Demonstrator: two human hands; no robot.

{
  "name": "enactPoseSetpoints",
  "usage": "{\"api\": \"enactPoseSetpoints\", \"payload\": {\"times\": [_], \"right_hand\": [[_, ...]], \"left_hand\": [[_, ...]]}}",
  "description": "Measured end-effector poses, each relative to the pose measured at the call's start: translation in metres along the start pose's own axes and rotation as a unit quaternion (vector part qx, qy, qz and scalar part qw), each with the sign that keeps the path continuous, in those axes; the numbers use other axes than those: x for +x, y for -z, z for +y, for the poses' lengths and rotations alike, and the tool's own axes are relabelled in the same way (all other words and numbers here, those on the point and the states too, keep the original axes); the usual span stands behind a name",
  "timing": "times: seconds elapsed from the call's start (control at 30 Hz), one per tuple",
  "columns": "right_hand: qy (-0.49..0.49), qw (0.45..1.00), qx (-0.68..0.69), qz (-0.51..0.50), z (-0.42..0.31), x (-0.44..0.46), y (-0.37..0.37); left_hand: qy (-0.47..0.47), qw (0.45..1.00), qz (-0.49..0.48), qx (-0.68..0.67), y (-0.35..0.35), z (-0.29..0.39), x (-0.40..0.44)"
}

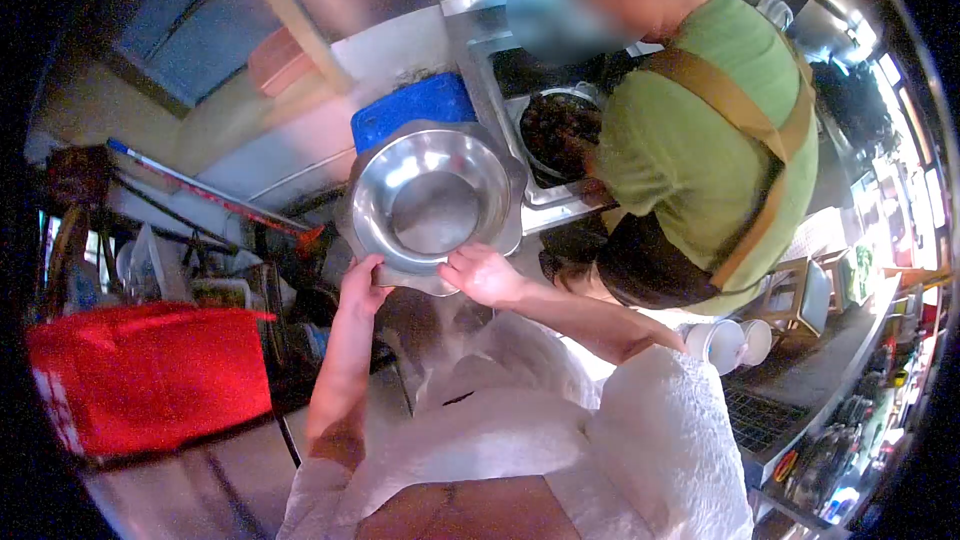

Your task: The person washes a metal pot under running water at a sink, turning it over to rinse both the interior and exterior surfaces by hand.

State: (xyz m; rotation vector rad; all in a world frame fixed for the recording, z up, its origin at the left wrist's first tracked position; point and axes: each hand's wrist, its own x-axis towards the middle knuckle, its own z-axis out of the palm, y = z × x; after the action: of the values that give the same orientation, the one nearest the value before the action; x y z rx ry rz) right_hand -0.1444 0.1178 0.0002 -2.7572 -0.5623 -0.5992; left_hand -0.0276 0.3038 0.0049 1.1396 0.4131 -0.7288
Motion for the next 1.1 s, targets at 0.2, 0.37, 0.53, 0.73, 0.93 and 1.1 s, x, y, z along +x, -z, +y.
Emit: {"api": "enactPoseSetpoints", "payload": {"times": [0.2,0.37,0.53,0.73,0.93,1.1], "right_hand": [[-0.178,0.982,0.023,0.059,0.06,0.016,0.007],[-0.266,0.962,0.065,0.011,0.092,0.003,-0.002],[-0.338,0.937,0.076,0.043,0.104,-0.004,-0.005],[-0.605,0.785,0.071,0.115,0.129,0.012,-0.02],[-0.733,0.663,0.133,0.074,0.166,0.03,-0.035],[-0.719,0.678,0.107,0.107,0.159,0.03,-0.044]], "left_hand": [[-0.061,0.994,0.007,0.093,-0.053,0.032,0.092],[-0.052,0.986,-0.021,0.158,-0.096,0.051,0.145],[-0.025,0.981,-0.05,0.186,-0.109,0.05,0.198],[0.053,0.977,-0.071,0.195,-0.12,0.065,0.227],[0.118,0.937,-0.175,0.278,-0.125,0.083,0.249],[0.058,0.933,-0.136,0.329,-0.14,0.096,0.228]]}}
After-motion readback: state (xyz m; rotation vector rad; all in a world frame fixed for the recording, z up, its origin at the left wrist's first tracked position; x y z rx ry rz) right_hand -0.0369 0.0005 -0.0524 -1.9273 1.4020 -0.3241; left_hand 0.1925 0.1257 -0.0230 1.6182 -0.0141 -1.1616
